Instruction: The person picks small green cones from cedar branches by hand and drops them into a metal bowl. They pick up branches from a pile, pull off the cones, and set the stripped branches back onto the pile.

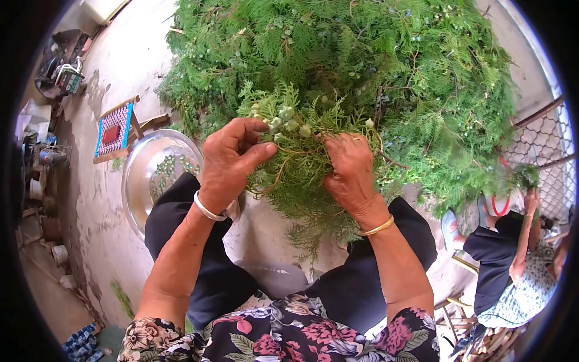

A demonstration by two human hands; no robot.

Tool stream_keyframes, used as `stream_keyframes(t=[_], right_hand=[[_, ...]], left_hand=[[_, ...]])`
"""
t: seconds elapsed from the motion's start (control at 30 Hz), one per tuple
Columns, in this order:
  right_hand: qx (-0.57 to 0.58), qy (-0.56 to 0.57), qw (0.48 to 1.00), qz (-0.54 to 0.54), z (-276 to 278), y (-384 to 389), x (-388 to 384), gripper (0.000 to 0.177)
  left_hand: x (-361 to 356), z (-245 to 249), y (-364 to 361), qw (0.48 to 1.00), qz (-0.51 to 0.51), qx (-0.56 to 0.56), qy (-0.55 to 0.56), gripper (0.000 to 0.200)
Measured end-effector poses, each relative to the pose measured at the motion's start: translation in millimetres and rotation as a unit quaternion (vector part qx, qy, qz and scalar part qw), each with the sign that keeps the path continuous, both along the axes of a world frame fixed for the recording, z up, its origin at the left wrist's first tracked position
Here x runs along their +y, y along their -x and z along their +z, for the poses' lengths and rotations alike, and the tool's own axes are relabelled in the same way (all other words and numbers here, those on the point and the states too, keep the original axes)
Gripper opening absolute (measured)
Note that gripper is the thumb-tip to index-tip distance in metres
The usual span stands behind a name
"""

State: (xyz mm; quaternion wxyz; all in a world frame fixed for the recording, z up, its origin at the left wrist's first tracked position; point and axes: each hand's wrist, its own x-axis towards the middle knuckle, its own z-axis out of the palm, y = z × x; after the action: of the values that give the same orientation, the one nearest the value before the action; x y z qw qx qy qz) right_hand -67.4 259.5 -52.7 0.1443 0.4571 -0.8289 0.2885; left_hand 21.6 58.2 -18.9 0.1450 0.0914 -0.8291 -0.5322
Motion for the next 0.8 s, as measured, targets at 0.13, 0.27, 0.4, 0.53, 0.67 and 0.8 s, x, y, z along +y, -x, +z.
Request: stream_keyframes(t=[0.13, 0.27, 0.4, 0.53, 0.67, 0.8], right_hand=[[-0.003, 0.000, 1.000, -0.011, 0, 0, -1, 0.048], [-0.004, -0.020, 1.000, -0.011, 4, -2, -2, 0.044], [-0.012, -0.030, 0.999, -0.012, 2, -2, -1, 0.045], [0.016, -0.006, 0.999, 0.039, 0, -3, -5, 0.048], [-0.031, 0.000, 0.999, 0.018, -1, -1, 3, 0.051], [0.000, 0.005, 1.000, 0.010, 0, 2, 9, 0.050]], left_hand=[[2, -5, 2, 0.999, -0.007, 0.011, -0.046, 0.028], [2, -8, 3, 1.000, 0.003, 0.000, -0.020, 0.023], [-2, -20, 6, 0.971, 0.021, 0.110, 0.212, 0.022], [-9, -32, 10, 0.952, 0.036, 0.127, 0.276, 0.020], [-31, -32, 14, 0.951, 0.175, 0.062, 0.245, 0.012], [-62, 4, 10, 0.932, 0.183, 0.038, -0.309, 0.020]])
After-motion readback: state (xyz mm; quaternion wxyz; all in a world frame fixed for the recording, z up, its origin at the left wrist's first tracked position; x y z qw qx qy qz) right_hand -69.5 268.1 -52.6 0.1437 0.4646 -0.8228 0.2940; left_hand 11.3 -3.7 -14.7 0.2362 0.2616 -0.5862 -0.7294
